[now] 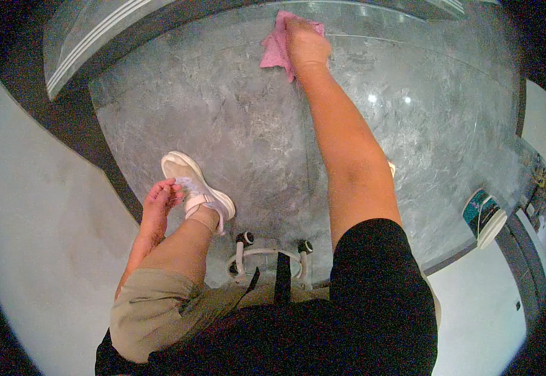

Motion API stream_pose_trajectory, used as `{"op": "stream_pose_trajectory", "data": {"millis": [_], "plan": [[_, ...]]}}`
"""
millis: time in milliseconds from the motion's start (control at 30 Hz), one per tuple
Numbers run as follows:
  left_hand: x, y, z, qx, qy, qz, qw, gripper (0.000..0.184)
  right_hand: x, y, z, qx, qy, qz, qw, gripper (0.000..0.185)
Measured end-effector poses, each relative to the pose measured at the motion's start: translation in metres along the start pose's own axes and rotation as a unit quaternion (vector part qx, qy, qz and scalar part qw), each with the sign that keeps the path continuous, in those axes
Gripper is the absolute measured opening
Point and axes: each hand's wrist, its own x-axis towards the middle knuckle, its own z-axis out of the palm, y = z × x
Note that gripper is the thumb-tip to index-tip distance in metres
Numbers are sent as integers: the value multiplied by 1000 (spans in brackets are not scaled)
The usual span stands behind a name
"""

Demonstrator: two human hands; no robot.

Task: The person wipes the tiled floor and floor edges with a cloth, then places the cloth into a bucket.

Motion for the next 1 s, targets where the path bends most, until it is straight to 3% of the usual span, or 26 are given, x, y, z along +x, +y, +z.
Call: {"op": "stream_pose_trajectory", "data": {"millis": [233,333,400,500,667,767,833,933,1000], "plan": [[0,10,12,2,2,-6,1000,24,46,0,9,-34,-5,-47,998,27],[4,6,8,-3,-9,3,1000,25,26,-1,4,-65,-76,-51,994,25],[6,9,9,14,-5,-4,1000,25,-10,3,-5,41,-23,-54,997,23],[6,7,6,29,-11,-7,1000,26,-37,15,10,74,31,-46,996,23],[2,9,7,31,-14,-12,999,26,34,1,0,73,-10,-29,997,22],[1,7,7,22,-10,-11,1000,26,43,2,16,-26,-71,-28,997,21],[8,8,7,6,-17,1,1000,26,19,9,11,5,8,-92,996,20],[11,8,5,4,-29,14,999,27,-24,14,3,33,66,-110,991,19],[8,9,8,9,-25,1,1000,26,-47,15,-2,60,34,-83,994,18]]}}
